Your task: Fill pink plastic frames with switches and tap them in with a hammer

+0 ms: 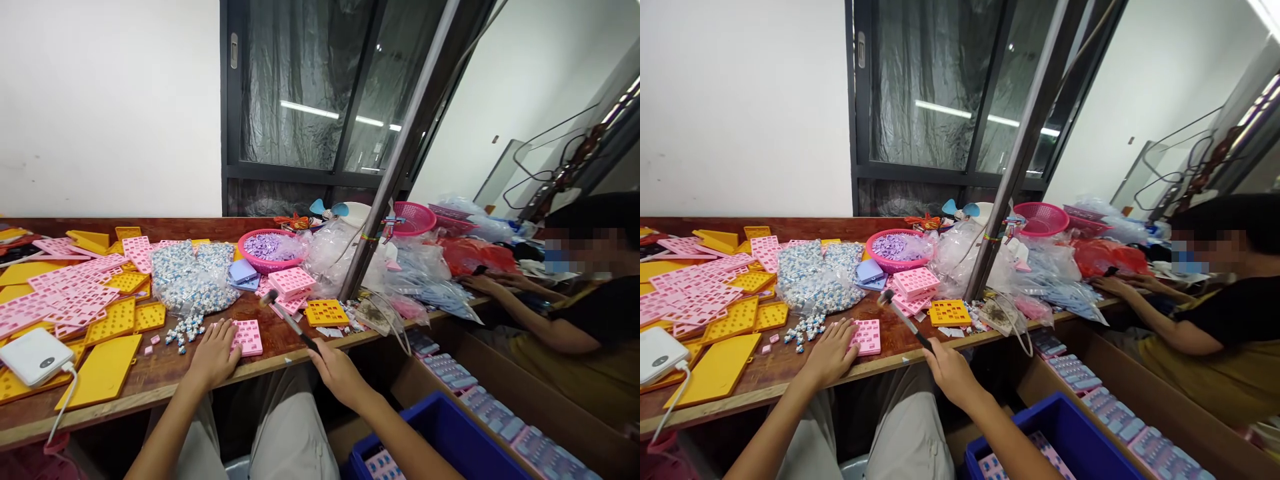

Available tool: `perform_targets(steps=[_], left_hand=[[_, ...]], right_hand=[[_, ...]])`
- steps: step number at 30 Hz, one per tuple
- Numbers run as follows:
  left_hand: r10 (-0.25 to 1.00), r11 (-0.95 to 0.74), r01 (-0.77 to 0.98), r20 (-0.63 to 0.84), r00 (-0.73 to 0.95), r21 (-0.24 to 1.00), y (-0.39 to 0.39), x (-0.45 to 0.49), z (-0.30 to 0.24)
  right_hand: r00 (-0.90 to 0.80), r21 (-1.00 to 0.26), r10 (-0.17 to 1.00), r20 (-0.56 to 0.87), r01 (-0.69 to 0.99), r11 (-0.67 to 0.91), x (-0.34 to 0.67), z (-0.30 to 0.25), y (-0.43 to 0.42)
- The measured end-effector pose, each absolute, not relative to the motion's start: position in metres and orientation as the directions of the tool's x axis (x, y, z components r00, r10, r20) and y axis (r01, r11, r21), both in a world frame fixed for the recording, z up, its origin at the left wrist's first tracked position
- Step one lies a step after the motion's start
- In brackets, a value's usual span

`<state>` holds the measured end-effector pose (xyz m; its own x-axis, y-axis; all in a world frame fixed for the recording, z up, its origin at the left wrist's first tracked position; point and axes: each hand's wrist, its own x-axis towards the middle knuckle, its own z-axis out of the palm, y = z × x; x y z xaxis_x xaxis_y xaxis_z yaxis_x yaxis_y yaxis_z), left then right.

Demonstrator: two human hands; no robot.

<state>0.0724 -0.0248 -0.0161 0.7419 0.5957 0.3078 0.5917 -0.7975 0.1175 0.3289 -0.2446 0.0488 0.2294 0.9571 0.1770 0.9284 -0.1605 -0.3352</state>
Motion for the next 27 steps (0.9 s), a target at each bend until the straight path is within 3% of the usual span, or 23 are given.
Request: perform_targets(steps=[3,9,14,18,22,25,27], left_hand=[[0.598,-0.796,0.593,0.304,0.742,0.118,-0.025,0.073,-0.015],[0.598,-0.798,0.586,0.316,0.737,0.142,-0.023,0.074,-0.018],[0.62,-0.78,0.609,0.309,0.721,0.144,-0.019,0.078,-0.018],[0.637,-0.767,0.627,0.286,0.716,0.14,-0.017,0.082,-0.017],[0.642,-0.762,0.633,0.289,0.71,0.138,-0.017,0.087,-0.018],[0.658,-0.749,0.642,0.284,0.697,0.162,-0.013,0.088,-0.015],[0.654,-0.756,0.619,0.26,0.71,0.213,-0.005,0.084,-0.009]], right_hand=[[0.214,-0.262,0.97,0.119,0.949,-0.177,0.326,0.048,-0.254],[0.254,-0.275,0.96,0.117,0.937,-0.215,0.326,0.049,-0.26],[0.223,-0.496,0.937,0.267,0.866,-0.064,0.329,0.046,-0.271],[0.236,-0.369,0.958,0.164,0.915,-0.162,0.329,0.037,-0.281],[0.236,-0.376,0.952,0.194,0.914,-0.15,0.328,0.033,-0.282],[0.279,-0.271,0.954,0.112,0.932,-0.241,0.327,0.032,-0.279],[0.304,-0.26,0.944,0.131,0.929,-0.263,0.327,0.034,-0.277]])
